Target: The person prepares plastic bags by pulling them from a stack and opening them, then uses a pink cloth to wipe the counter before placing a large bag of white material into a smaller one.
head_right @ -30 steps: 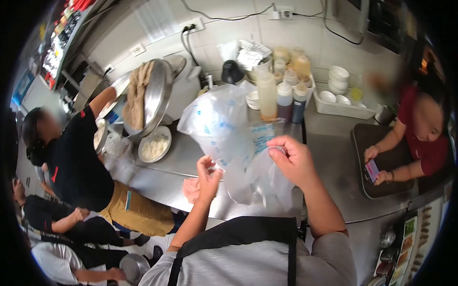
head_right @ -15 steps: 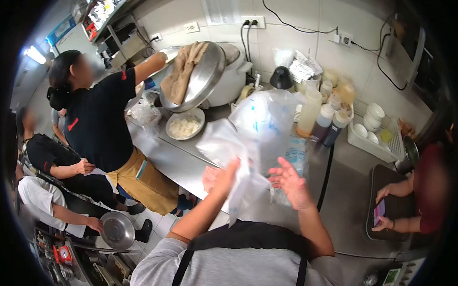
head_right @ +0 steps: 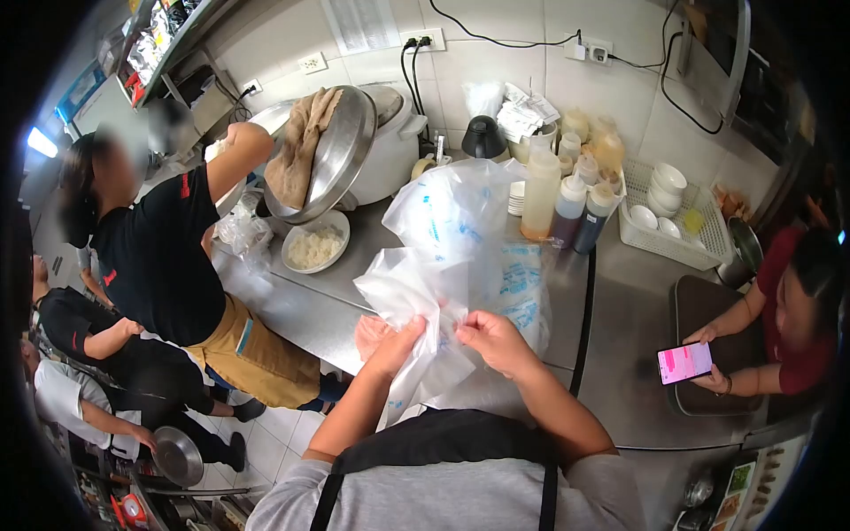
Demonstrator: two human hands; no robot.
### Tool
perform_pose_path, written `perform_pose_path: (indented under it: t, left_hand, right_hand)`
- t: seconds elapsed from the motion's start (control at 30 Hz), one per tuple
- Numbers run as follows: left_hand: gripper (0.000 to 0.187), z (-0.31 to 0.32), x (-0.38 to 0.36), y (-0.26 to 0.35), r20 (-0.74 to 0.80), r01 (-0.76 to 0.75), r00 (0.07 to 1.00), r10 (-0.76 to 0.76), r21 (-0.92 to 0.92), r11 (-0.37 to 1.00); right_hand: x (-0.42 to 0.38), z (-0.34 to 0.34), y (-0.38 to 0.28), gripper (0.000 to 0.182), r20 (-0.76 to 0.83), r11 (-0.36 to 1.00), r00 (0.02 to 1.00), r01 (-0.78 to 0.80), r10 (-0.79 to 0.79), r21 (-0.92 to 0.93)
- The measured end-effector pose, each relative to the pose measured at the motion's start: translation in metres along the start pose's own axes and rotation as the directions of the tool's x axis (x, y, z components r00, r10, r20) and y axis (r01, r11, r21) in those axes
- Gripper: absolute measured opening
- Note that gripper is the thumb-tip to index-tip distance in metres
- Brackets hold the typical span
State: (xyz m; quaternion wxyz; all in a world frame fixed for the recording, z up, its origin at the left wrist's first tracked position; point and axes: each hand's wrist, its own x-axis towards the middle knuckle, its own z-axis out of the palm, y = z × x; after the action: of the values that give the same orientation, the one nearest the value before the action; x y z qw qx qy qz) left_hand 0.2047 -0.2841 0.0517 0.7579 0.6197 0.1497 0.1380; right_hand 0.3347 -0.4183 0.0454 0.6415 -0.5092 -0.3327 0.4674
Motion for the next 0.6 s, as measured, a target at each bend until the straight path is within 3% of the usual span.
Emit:
perform_pose_path:
  t: [0.07,0.1,0.2,0.3,0.43,0.53,0.6]
  left_hand:
    - [0.045,-0.006,-0.002,0.006,-0.055,0.139,0.989,-0.136,0.051,0.989]
    - [0.045,-0.008,-0.003,0.008,-0.087,0.21,0.975,-0.203,0.072,0.975]
    - [0.044,-0.003,-0.005,0.007,-0.247,-0.004,0.969,0.019,0.059,0.998]
    - [0.04,-0.007,-0.002,0.001,-0.292,-0.22,0.902,0.318,0.321,0.921]
    - [0.043,-0.001,-0.005,0.004,-0.262,-0.33,0.872,0.412,0.305,0.893]
    - [0.052,0.003,-0.007,0.003,-0.238,-0.427,0.848,0.473,0.222,0.877]
    - [0.059,0.002,-0.01,0.007,-0.231,-0.439,0.854,0.467,0.162,0.884]
  right_hand:
    - [0.004,-0.008,0.001,0.02,-0.078,0.995,0.997,-0.002,-0.006,-0.096]
    - [0.006,-0.007,0.0,0.018,-0.17,0.988,0.98,0.077,-0.1,-0.136]
    - [0.008,0.004,-0.007,0.01,-0.387,0.902,0.828,0.296,-0.406,-0.314]
    - [-0.008,0.014,-0.016,0.017,-0.144,0.801,0.893,0.3,-0.427,-0.517]
    - [-0.019,0.046,-0.017,0.033,0.027,0.761,0.931,0.314,-0.364,-0.567]
    - [-0.016,0.064,-0.013,0.042,-0.07,0.732,0.926,0.246,-0.372,-0.636]
    - [-0.013,0.063,-0.008,0.039,-0.075,0.794,0.954,0.195,-0.289,-0.575]
